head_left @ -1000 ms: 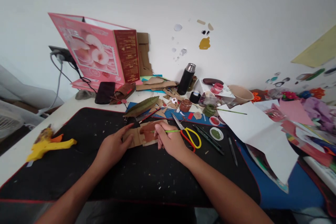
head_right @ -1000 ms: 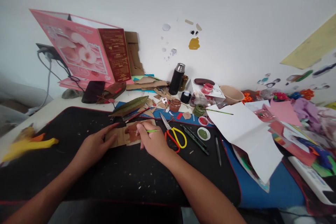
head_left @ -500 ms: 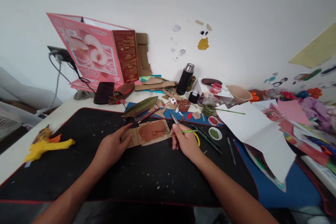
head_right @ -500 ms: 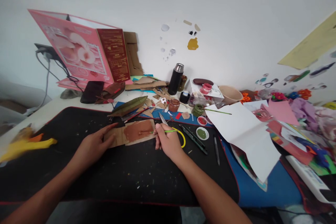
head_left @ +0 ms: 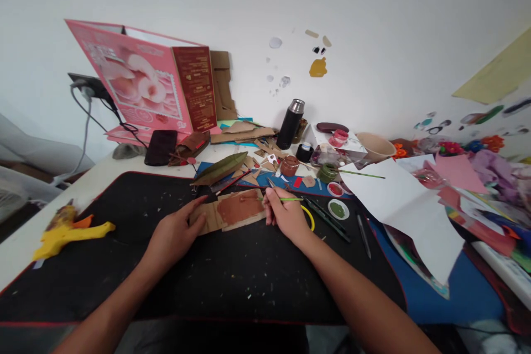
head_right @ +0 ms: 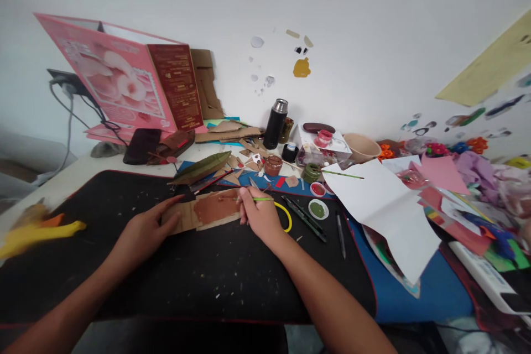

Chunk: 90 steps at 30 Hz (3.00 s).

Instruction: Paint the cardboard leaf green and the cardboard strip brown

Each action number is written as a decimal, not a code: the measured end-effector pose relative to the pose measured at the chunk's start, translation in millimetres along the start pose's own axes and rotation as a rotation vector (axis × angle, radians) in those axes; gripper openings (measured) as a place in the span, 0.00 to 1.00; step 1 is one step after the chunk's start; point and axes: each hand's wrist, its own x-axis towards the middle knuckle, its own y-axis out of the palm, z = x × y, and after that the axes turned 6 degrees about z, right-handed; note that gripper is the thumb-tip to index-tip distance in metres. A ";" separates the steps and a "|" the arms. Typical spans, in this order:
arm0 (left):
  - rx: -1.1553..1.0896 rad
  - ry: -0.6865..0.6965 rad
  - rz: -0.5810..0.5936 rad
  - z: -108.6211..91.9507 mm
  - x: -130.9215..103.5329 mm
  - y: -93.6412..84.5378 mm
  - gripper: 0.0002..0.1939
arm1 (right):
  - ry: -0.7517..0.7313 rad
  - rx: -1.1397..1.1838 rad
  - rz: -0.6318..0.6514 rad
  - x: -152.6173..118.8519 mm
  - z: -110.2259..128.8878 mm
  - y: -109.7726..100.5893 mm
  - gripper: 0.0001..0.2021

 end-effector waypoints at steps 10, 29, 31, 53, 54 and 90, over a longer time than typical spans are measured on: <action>-0.005 0.005 -0.017 1.9 0.7 2.1 0.33 | -0.011 -0.022 -0.087 1.0 1.3 -15.0 0.27; 0.024 -0.004 -0.011 0.7 1.1 1.5 0.33 | 0.077 0.131 0.041 -17.6 -0.4 1.5 0.28; 0.027 -0.003 -0.013 1.0 1.2 1.5 0.33 | 0.061 0.127 0.098 -16.8 2.7 13.4 0.27; 0.021 -0.022 -0.004 -1.0 0.4 0.2 0.35 | -0.016 0.015 -0.124 2.2 -7.0 -23.7 0.25; 0.019 -0.024 0.002 -1.4 0.3 0.0 0.35 | -0.024 0.008 -0.123 3.4 -6.9 -23.9 0.25; 0.052 -0.015 -0.005 -0.8 0.8 0.0 0.33 | -0.079 -0.351 -0.005 -42.0 14.9 -21.6 0.23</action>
